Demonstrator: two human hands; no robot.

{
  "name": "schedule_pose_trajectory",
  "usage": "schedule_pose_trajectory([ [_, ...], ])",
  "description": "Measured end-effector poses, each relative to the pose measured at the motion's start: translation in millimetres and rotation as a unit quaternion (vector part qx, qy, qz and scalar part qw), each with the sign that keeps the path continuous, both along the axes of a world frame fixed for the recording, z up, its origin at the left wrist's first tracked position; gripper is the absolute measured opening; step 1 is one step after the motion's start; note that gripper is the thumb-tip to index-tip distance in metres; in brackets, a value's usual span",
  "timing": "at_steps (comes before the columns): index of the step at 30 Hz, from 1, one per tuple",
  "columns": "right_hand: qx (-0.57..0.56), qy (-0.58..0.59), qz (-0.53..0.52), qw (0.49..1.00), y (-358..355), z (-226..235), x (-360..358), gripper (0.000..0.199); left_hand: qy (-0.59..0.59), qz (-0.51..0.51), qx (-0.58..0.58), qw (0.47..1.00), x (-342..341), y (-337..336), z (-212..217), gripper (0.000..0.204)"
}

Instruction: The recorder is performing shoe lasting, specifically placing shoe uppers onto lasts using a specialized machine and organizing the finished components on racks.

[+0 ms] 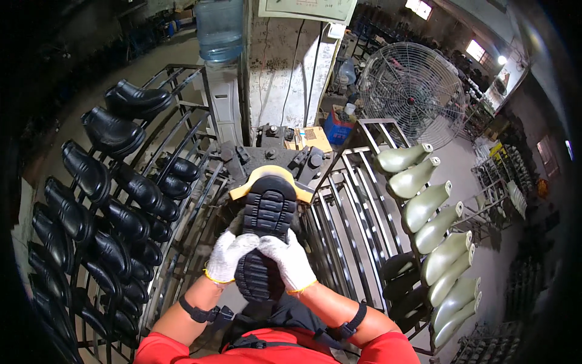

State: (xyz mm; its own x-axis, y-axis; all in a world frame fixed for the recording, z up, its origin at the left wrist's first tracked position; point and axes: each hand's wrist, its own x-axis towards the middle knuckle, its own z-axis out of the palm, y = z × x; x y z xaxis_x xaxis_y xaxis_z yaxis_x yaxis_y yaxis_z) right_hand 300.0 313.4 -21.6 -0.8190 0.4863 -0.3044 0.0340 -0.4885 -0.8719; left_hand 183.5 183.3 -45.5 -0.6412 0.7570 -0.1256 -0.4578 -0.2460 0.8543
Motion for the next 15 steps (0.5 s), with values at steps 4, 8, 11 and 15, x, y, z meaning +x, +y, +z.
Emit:
schedule_pose_trajectory([
  [4, 0.042, 0.011, -0.004, 0.999, -1.8, -20.5, 14.6, 0.039, 0.123, -0.042, -0.060, 0.990, 13.2, -6.3, -14.4, 0.090],
  [8, 0.116, 0.010, -0.014, 0.993, -8.7, -34.8, 14.4, 0.032, 0.236, 0.023, -0.111, 0.965, 20.3, -8.2, -28.3, 0.081],
  [11, 0.214, 0.037, -0.033, 0.976, -6.0, -46.4, 22.3, 0.024, 0.253, 0.010, -0.166, 0.953, 37.5, -14.5, 0.5, 0.083],
  [15, 0.085, -0.011, -0.141, 0.986, -80.0, -56.7, 66.7, 0.020, 0.138, -0.017, -0.093, 0.986, 74.5, -72.7, -30.8, 0.109],
])
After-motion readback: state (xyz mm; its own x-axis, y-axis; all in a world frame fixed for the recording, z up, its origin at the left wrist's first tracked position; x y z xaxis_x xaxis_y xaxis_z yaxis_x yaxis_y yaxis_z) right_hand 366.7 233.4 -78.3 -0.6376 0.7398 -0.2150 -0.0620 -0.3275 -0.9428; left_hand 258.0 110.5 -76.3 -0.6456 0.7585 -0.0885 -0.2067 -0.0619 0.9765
